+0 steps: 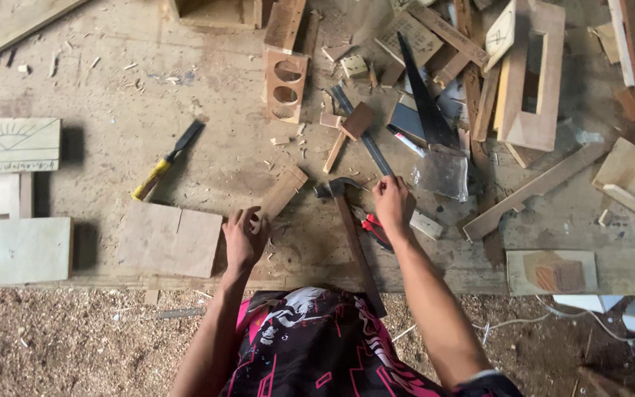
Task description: The person uses a hammer and pliers to assemble small wooden pieces on a workbench. They repeatedly tap a thin wooden strip with the hammer, then use pliers to adjust or remove a fastener, and continue hammering additional pieces into place.
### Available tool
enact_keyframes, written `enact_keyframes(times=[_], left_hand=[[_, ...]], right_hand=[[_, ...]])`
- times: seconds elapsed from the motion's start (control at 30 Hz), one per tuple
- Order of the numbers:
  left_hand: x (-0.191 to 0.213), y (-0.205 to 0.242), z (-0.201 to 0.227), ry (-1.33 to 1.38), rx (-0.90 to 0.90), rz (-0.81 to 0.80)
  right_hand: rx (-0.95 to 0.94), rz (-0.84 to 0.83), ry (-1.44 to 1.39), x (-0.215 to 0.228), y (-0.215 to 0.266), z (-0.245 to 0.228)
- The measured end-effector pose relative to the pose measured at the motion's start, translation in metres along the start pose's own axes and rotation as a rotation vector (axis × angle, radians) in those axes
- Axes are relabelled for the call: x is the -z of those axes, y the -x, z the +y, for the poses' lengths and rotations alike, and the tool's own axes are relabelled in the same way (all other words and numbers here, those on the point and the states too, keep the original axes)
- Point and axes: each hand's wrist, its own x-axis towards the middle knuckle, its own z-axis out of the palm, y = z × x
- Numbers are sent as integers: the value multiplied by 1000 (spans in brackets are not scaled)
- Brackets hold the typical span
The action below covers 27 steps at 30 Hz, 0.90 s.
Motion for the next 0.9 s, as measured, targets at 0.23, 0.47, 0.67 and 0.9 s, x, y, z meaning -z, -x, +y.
enact_keyframes(times=[0.23, 0.47, 0.67, 0.9], left_hand=[[-31, 18, -7, 471, 150, -346], [-36, 35, -21, 757, 308, -436], [-28, 46, -27, 956, 471, -464], [-38, 56, -46, 913, 459, -408]], right_hand=[[90, -362, -825, -33, 84, -86], [-165, -676, -1027, -62, 130, -103], [-356, -713, -1059, -70, 146, -104], [-529, -734, -1254, -45, 143, -128]])
